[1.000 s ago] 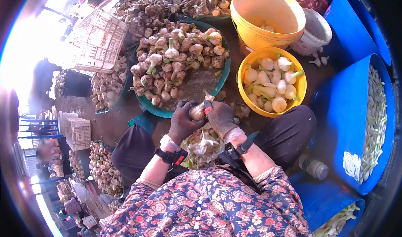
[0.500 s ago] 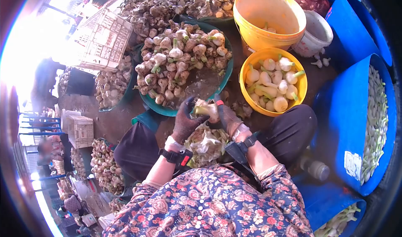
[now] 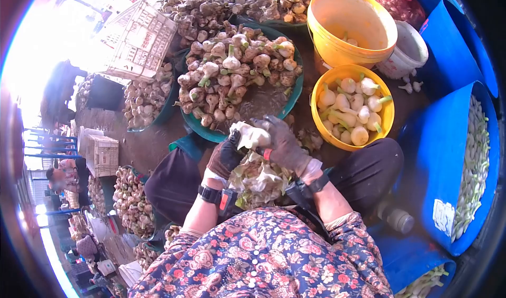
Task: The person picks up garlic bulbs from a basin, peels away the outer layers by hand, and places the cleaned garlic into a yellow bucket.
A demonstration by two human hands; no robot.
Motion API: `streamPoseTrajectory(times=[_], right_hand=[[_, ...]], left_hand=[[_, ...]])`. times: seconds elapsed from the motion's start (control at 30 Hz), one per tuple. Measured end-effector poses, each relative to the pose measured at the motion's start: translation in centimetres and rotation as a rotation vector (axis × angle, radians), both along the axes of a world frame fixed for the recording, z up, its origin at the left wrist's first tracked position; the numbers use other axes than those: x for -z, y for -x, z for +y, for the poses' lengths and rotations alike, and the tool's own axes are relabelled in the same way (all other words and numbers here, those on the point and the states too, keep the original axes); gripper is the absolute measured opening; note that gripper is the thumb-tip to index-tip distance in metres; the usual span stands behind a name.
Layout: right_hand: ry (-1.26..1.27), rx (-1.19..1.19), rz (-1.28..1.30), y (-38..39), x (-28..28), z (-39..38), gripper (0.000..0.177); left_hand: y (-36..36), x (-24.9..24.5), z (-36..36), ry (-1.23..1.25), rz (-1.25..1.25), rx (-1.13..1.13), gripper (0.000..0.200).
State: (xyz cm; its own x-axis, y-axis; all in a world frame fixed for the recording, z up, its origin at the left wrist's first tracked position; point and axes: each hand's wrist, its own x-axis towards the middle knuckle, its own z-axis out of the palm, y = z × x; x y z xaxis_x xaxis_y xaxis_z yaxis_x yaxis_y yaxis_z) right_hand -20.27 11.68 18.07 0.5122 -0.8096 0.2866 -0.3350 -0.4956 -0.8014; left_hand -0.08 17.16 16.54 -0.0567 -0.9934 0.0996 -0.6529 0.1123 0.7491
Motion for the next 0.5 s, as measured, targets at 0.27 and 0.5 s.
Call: streamPoseTrajectory(times=[0.27,0.5], right_hand=[[-1.043,0.189,-0.737,0.2,2.8,-0.3,0.019],[-1.373,0.382,-1.18,1.5,4.2,-1.5,0.031]], left_hand=[[-0.6,-1.8,0.2,-0.228,0.502,-0.097,0.026],[-1.7,-4.5,1.3,-0.35,1.674,0.787,0.027]])
